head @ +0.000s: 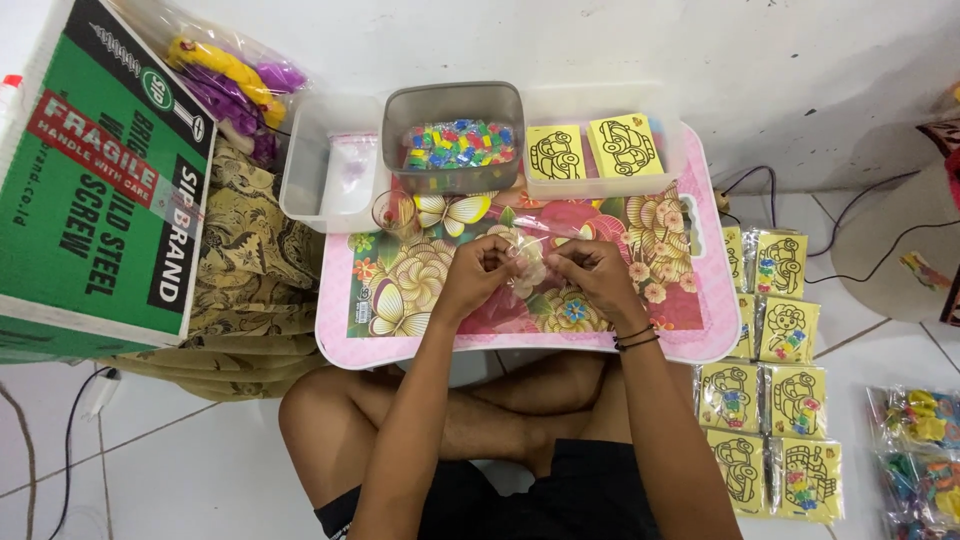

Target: The person places a yellow illustrated card and a small clear bag of colorful beads into a larger plastic sleeve, and then seals the sleeve.

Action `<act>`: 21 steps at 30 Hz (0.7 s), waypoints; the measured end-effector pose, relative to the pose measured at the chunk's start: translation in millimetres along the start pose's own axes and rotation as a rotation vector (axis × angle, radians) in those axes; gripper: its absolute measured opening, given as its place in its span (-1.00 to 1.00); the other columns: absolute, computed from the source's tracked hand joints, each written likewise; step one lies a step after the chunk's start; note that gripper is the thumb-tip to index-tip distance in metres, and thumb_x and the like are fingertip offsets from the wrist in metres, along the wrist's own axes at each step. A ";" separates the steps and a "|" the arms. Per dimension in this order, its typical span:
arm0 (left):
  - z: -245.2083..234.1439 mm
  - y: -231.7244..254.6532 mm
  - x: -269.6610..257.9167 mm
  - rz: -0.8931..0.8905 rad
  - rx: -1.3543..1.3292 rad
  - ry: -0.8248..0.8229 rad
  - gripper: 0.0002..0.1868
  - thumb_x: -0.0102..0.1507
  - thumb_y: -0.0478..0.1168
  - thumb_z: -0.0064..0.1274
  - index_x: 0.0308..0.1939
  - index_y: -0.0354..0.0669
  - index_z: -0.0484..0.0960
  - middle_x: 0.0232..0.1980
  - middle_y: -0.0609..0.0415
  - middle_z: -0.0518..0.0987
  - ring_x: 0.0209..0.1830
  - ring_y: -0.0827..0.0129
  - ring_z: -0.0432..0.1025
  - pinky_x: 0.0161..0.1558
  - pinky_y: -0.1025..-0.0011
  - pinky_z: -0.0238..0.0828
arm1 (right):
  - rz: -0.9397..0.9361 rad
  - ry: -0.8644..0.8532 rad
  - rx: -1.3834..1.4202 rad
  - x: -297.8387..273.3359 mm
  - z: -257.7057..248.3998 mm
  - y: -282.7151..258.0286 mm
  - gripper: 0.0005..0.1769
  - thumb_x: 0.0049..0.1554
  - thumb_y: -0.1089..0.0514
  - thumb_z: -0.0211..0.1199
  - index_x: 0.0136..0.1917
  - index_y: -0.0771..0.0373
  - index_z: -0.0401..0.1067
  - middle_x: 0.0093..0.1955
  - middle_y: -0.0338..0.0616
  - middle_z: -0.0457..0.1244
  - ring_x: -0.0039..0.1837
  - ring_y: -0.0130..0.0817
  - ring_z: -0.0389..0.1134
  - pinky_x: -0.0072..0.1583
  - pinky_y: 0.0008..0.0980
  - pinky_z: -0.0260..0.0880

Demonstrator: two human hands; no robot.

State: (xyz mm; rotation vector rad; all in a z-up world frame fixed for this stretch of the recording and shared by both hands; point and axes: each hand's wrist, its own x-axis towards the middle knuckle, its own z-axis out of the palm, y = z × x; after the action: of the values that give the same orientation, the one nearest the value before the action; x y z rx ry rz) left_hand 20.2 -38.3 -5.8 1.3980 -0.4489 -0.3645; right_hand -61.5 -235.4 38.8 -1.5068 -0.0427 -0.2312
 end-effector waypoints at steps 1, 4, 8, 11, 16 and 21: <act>-1.1 -2.7 0.1 -0.001 0.000 0.001 -0.77 0.18 -0.21 0.37 -0.26 -0.22 0.62 -0.45 0.05 0.63 -0.50 0.55 0.50 -0.41 0.59 0.47 | 0.001 -0.001 0.001 -0.4 0.7 0.6 -0.94 0.11 0.31 0.38 -0.14 0.37 0.61 -0.50 -0.14 0.27 -0.44 -0.64 0.16 -0.34 -0.64 0.13; -4.3 -7.8 0.9 0.007 -0.012 0.026 -0.75 0.17 -0.22 0.38 -0.26 -0.22 0.61 -0.44 0.04 0.63 -0.49 0.54 0.49 -0.42 0.60 0.46 | -0.006 0.006 0.006 0.1 0.7 3.2 -0.92 0.10 0.29 0.39 -0.12 0.37 0.62 -0.50 -0.14 0.27 -0.45 -0.63 0.18 -0.34 -0.66 0.14; -5.1 -12.0 1.5 0.014 -0.020 0.047 -0.74 0.16 -0.20 0.40 -0.25 -0.20 0.61 -0.44 0.05 0.62 -0.49 0.58 0.47 -0.41 0.62 0.45 | -0.018 0.005 0.001 0.0 -1.1 5.0 -0.87 0.12 0.26 0.40 -0.08 0.37 0.62 -0.48 -0.12 0.26 -0.43 -0.62 0.19 -0.33 -0.64 0.15; -3.0 -6.5 1.4 0.009 -0.030 0.063 -0.72 0.17 -0.18 0.40 -0.24 -0.20 0.59 -0.43 0.08 0.59 -0.48 0.57 0.48 -0.42 0.62 0.47 | -0.022 0.017 0.043 2.2 -9.8 19.1 -0.82 0.14 0.21 0.39 -0.03 0.37 0.59 -0.41 -0.09 0.27 -0.41 -0.59 0.21 -0.33 -0.63 0.18; -2.4 -0.9 2.6 0.013 -0.063 0.067 -0.68 0.17 -0.16 0.40 -0.24 -0.21 0.55 -0.42 0.07 0.55 -0.50 0.48 0.51 -0.46 0.56 0.50 | -0.130 0.095 0.178 7.1 -8.5 29.2 -0.38 0.05 0.20 0.48 0.29 0.27 0.25 0.11 -0.12 0.24 -0.17 -0.57 0.33 -0.18 -0.67 0.32; 2.3 5.3 -0.2 0.026 -0.032 0.038 -0.66 0.17 -0.17 0.39 -0.26 -0.21 0.50 -0.42 0.07 0.47 -0.55 0.44 0.49 -0.52 0.53 0.48 | -0.146 -0.015 -0.101 2.0 -1.8 6.2 -0.46 0.13 0.28 0.39 0.36 0.28 0.35 0.20 -0.06 0.11 -0.14 -0.45 0.21 -0.17 -0.49 0.25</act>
State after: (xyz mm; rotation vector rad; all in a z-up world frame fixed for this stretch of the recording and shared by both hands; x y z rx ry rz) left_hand 18.8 -39.4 -0.4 1.3642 -0.4282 -0.3218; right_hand -58.7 -237.2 32.9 -1.6077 -0.1553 -0.3436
